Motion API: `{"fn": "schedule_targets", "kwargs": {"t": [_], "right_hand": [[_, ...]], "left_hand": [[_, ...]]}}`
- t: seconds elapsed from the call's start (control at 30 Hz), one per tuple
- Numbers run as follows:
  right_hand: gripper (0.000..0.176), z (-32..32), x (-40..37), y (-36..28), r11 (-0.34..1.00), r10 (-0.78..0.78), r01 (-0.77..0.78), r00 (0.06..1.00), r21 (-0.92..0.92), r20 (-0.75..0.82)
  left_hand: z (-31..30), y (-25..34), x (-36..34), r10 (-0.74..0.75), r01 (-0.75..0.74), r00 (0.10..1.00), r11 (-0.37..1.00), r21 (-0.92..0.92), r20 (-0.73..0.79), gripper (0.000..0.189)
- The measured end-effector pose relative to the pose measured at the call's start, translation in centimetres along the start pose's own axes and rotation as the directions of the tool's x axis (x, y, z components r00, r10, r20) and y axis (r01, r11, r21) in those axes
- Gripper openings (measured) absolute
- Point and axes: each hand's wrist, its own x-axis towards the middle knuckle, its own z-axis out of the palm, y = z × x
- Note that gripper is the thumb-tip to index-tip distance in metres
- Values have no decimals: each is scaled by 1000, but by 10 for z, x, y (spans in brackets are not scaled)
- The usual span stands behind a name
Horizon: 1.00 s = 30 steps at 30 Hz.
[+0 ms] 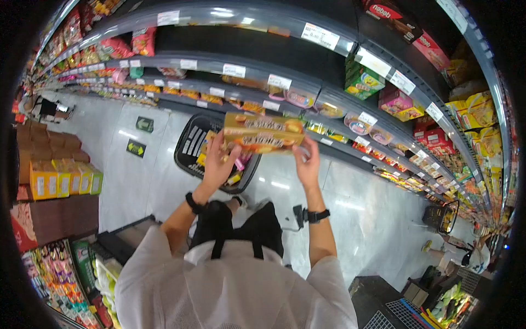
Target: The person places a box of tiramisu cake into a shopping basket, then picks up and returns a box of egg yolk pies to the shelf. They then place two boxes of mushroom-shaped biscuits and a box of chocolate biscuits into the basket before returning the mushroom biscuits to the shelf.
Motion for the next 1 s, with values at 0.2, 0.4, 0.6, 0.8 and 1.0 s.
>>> {"fn": "schedule_targets", "kwargs": {"t": [0.2,0.4,0.6,0.8,1.0], "right_hand": [[56,-7,-27,-85,999,16,-13,997,38,-79],[58,23,-16,-98,999,-43,40,978,-18,-204],[58,42,21,-139,990,-100,77,972,-115,-212],[58,86,46,-179,977,-166,130,961,-168,-222],[64,140,103,-171,988,-84,62,985,-142,-153]], "left_hand": [[-26,64,-6,-93,102,994,976,-191,51,64],[-63,47,40,-88,140,973,961,-239,216,66],[-98,39,95,63,62,936,939,-339,347,66],[-106,-3,153,200,-60,934,904,-422,295,69],[-124,-39,216,157,-87,967,943,-321,200,76]]}}
